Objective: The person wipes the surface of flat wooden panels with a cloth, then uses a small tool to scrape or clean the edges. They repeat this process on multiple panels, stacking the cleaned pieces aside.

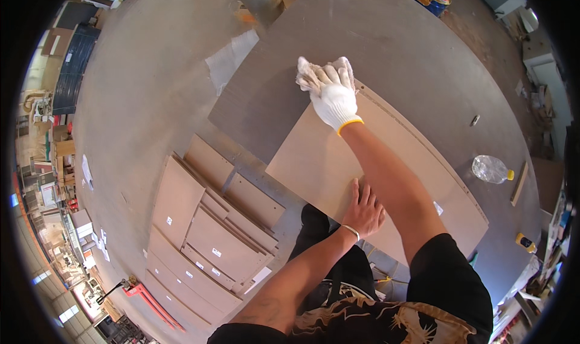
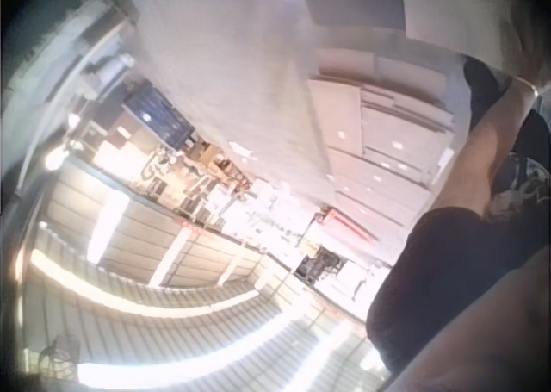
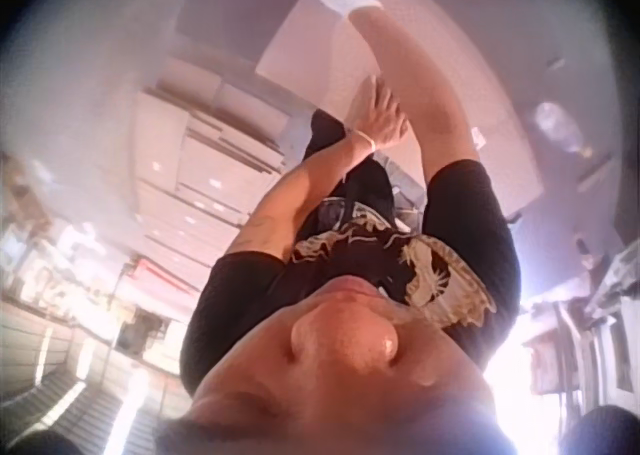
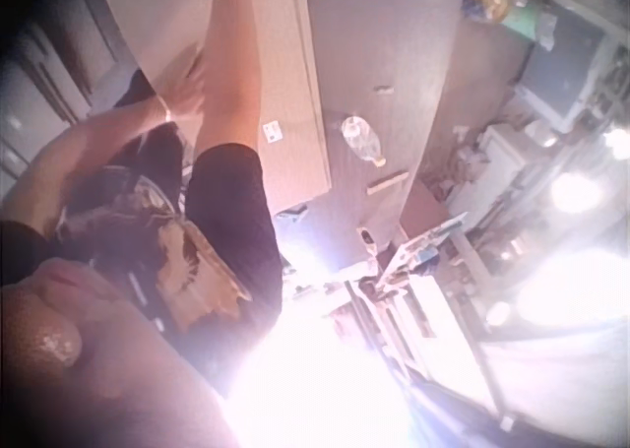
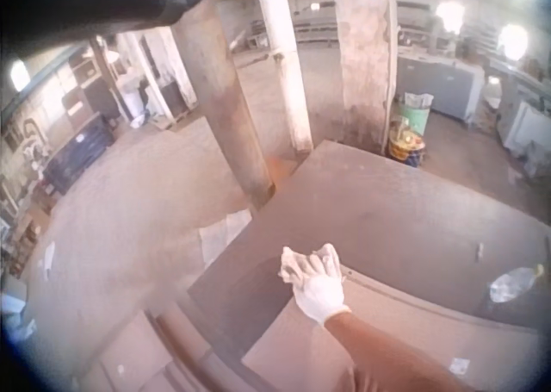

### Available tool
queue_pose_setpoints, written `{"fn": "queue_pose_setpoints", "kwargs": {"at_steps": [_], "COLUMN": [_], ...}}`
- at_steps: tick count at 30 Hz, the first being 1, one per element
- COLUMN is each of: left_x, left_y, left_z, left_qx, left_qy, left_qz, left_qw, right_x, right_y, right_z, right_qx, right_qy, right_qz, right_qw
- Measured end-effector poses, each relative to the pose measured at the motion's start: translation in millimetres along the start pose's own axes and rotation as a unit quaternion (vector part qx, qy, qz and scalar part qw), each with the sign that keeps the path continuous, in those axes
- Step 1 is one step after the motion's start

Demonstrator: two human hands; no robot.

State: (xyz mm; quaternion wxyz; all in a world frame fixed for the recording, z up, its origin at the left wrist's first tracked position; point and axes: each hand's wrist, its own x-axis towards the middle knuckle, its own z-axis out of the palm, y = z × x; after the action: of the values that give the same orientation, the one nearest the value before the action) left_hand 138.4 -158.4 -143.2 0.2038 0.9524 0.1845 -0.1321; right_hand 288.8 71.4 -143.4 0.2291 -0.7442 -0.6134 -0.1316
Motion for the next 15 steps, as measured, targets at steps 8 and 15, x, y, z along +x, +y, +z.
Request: {"fn": "queue_pose_setpoints", "kwargs": {"at_steps": [8,15], "left_x": [2.5,10.3], "left_y": [-2.4,-6.4], "left_z": [-0.3,26.5], "left_qx": [0.035,0.105], "left_qy": [0.099,0.222], "left_qz": [0.014,0.027], "left_qw": [0.994,0.969], "right_x": [-23.9,-60.0], "right_y": [15.8,-143.0], "right_z": [-29.6,-64.2], "right_qx": [0.057,0.288], "right_qy": [-0.109,-0.303], "right_qz": [0.057,-0.088], "right_qw": [0.991,0.904]}}
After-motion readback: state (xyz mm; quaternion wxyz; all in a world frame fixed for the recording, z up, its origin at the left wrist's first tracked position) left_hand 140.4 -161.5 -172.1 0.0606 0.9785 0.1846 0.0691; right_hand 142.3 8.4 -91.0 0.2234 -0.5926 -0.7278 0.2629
